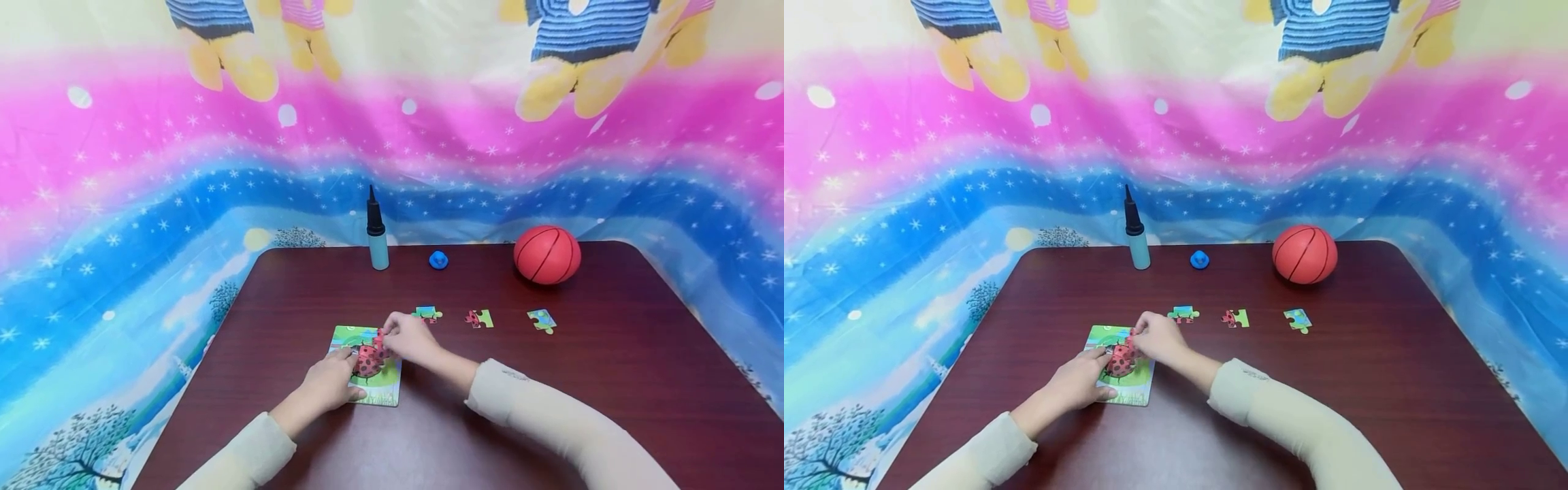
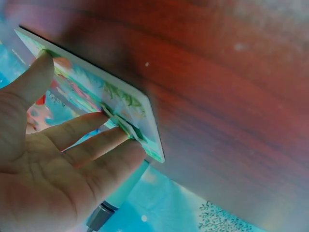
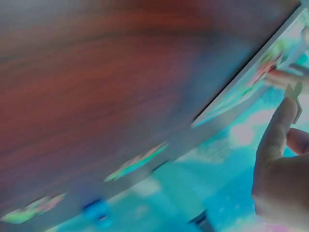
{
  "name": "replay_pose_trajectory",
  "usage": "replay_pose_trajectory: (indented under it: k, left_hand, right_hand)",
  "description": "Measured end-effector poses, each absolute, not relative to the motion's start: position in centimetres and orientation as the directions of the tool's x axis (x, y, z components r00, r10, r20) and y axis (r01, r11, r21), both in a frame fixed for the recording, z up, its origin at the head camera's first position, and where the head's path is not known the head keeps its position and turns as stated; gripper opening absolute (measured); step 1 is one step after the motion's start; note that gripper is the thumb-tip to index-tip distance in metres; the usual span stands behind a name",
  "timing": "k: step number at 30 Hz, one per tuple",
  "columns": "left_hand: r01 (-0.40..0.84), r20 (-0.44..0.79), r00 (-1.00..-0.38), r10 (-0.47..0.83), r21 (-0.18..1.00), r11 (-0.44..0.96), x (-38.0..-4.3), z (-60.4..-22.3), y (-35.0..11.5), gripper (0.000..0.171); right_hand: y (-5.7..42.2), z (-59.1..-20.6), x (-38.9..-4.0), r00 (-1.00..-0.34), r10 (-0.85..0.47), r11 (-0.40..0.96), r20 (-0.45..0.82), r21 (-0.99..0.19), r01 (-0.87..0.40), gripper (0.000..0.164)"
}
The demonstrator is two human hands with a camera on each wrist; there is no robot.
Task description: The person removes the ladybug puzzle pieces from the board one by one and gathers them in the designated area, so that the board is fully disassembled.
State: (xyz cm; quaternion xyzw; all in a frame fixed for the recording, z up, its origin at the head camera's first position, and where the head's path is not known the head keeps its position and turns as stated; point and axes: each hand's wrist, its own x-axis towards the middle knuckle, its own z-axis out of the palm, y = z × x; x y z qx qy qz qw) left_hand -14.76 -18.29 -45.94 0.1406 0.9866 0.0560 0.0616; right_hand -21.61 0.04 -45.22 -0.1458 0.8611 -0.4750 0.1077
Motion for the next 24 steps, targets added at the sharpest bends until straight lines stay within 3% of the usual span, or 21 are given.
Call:
replay_pose_trajectory:
  k: [7, 14, 21, 24]
  left_hand:
    - [0.28, -0.103, -0.952, 0.29, 0.098, 0.955, -15.0, -45.8, -17.8, 0.073]
    - [0.275, -0.134, -0.944, 0.301, 0.184, 0.944, -15.3, -45.6, -17.7, 0.069]
    - [0.263, -0.161, -0.941, 0.298, 0.207, 0.942, -15.6, -45.6, -17.8, 0.066]
    - [0.26, -0.161, -0.942, 0.293, 0.201, 0.945, -15.6, -45.7, -17.7, 0.066]
  right_hand:
    - [7.6, -45.0, -22.1, -0.961, -0.246, 0.474, -0.125, -0.88, -0.007, 0.005]
    - [17.9, -45.6, -21.5, -0.98, -0.14, 0.543, -0.139, -0.839, 0.041, 0.009]
    - [26.2, -46.2, -20.5, -0.999, -0.04, 0.825, -0.018, -0.564, -0.023, 0.007]
    - [28.1, -46.7, -20.3, -0.999, -0.027, 0.884, 0.018, -0.467, -0.032, 0.009]
